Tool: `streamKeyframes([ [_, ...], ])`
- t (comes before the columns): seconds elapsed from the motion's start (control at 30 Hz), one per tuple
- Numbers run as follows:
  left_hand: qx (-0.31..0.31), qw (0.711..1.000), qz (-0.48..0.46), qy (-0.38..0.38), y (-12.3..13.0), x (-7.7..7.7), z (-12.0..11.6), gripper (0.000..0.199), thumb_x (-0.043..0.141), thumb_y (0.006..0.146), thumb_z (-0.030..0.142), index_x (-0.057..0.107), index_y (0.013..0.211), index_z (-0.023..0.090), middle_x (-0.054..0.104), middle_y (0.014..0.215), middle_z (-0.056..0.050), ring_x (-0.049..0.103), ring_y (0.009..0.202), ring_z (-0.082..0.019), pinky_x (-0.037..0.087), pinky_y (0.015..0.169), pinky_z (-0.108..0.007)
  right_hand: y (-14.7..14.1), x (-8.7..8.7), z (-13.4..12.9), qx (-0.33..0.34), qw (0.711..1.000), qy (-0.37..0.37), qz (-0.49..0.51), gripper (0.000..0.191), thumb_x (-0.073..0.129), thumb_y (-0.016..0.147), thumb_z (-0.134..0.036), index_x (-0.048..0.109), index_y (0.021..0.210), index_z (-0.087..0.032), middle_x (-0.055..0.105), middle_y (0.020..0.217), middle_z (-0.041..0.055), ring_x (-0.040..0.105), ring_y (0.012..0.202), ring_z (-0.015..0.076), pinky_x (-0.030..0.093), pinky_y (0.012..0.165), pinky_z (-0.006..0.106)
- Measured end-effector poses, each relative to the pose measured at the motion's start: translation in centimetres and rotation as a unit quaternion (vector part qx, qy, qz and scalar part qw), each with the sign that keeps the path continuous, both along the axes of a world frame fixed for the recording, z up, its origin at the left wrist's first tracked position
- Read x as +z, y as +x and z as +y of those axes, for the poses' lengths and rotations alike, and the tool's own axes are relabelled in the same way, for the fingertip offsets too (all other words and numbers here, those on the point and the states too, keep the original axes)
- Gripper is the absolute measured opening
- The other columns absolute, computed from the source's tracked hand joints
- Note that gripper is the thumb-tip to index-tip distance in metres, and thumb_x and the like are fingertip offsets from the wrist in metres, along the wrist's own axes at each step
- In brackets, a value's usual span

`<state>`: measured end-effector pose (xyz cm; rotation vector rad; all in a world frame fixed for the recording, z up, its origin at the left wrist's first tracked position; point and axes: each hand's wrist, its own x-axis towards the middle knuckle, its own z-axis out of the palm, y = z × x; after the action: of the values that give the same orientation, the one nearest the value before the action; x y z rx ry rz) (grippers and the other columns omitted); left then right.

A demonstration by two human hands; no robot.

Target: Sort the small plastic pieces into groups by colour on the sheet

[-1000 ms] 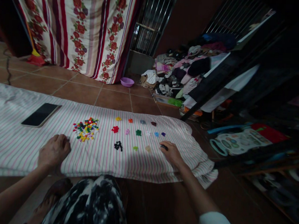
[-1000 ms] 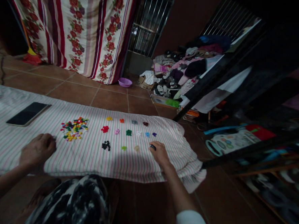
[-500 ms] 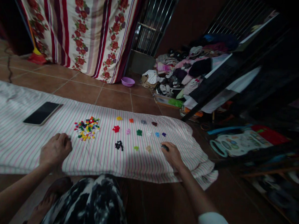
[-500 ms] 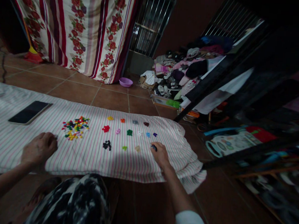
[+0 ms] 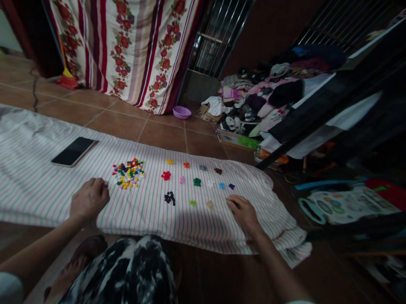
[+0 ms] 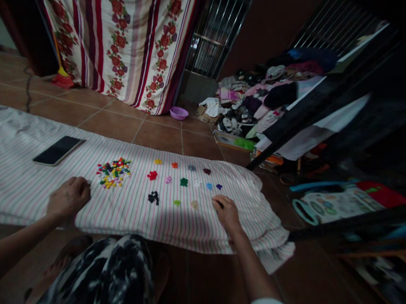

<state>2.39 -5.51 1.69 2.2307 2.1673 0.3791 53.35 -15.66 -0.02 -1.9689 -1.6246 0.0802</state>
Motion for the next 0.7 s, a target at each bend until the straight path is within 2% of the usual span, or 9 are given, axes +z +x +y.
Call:
streamKeyframes([
  [0.2, -0.004, 1.0, -0.005, 0.011, -0.2, -0.6, 0.2, 0.029, 0.034, 0.09, 0.028, 0.059, 0.097, 0.016, 0.064, 0.097, -0.01, 0.06, 0.091, -0.023, 0.041, 0.068, -0.031, -1.6, 1.2, 1.1, 0.016, 0.999, 0.035, -0.007, 0.026, 0.049, 0.083, -0.037, 0.071, 0.086, -0.022, 0.072, 0.101, 0.0091, 0.063, 0.102, 0.0248, 0.046, 0.097, 0.04],
  [0.33, -0.012, 1.0, -0.011, 0.015, -0.2, -0.7, 0.2, 0.026, 0.034, 0.091, 0.027, 0.058, 0.096, 0.016, 0.063, 0.096, -0.01, 0.059, 0.091, -0.022, 0.04, 0.069, -0.031, -4.2, 2.1, 2.6, 0.03, 0.999, 0.041, 0.008, 0.028, 0.05, 0.083, -0.038, 0.07, 0.091, -0.021, 0.07, 0.102, 0.0106, 0.064, 0.098, 0.0244, 0.049, 0.091, 0.038],
  [0.47, -0.01, 1.0, -0.011, 0.027, -0.3, -1.1, 0.4, 0.022, 0.038, 0.089, 0.026, 0.057, 0.094, 0.017, 0.062, 0.094, -0.009, 0.059, 0.09, -0.022, 0.04, 0.069, -0.031, -8.2, 3.1, 4.5, 0.084, 0.995, 0.043, 0.02, 0.027, 0.049, 0.083, -0.036, 0.069, 0.094, -0.021, 0.07, 0.098, 0.0096, 0.065, 0.09, 0.0224, 0.051, 0.081, 0.035],
  [0.7, -0.018, 0.998, 0.001, 0.057, -0.5, -2.0, 0.8, 0.016, 0.042, 0.087, 0.025, 0.056, 0.091, 0.018, 0.061, 0.091, -0.008, 0.058, 0.091, -0.023, 0.041, 0.073, -0.032, -16.9, 3.7, 8.4, 0.21, 0.977, 0.023, 0.021, 0.023, 0.049, 0.087, -0.028, 0.069, 0.095, -0.021, 0.068, 0.091, 0.0067, 0.064, 0.086, 0.0191, 0.05, 0.079, 0.032],
])
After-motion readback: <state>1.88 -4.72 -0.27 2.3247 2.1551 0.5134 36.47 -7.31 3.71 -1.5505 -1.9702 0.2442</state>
